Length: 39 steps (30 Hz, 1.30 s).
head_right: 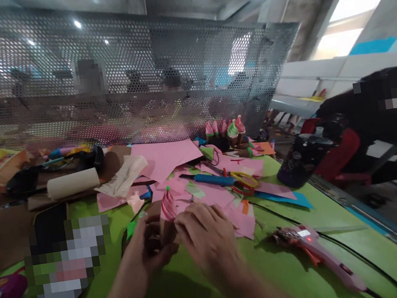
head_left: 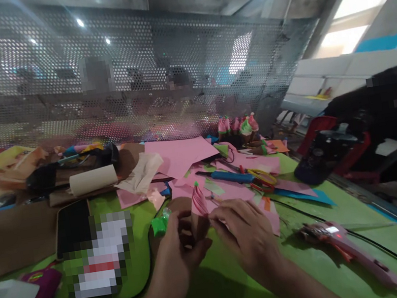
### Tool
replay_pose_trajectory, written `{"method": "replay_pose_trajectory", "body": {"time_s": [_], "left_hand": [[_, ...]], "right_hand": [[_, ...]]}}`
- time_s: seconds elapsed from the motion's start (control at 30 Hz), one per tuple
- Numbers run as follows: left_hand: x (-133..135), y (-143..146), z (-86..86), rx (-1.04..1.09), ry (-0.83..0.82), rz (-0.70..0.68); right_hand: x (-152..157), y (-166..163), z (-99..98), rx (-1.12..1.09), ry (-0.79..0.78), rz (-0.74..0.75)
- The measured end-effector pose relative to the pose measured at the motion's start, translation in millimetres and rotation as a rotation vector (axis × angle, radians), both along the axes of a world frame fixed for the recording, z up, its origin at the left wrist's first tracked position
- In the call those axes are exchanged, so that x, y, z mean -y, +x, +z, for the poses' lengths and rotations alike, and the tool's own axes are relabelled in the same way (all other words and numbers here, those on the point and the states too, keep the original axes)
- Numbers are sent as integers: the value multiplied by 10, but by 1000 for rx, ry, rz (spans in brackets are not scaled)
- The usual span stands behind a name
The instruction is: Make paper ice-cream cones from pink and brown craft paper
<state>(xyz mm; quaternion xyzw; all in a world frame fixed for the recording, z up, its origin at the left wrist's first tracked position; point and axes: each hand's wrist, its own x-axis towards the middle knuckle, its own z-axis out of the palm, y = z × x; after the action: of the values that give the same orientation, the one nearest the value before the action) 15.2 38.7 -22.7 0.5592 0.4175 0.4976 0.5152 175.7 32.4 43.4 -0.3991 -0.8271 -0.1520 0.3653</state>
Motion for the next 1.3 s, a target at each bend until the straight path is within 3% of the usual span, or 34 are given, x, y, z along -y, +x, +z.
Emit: {"method": "replay_pose_trajectory", "body": {"time_s": [0.17,0.4,0.83,0.97,1.17,1.23,1.3], "left_hand": [[-13,-5,-29,1,8,2],[-42,43,-148,-68,89,88],[30,-15,125,66,-86,-39],[17,-12,192,94,-126,-34],[-3,-46,160,162,-270,-126],[-29,-40,111,186,-282,-126],[-59,-22,69,186,-268,-137]], "right_hand": [[5,8,-15,-48,-29,54],[-5,-6,-3,12,42,7],[-14,34,35,-89,44,-31],[-32,78,30,-300,-138,19],[-159,277,102,-883,-552,131],[-214,459,292,-1016,-544,165],[-247,729,587,-1133,-403,161]]}}
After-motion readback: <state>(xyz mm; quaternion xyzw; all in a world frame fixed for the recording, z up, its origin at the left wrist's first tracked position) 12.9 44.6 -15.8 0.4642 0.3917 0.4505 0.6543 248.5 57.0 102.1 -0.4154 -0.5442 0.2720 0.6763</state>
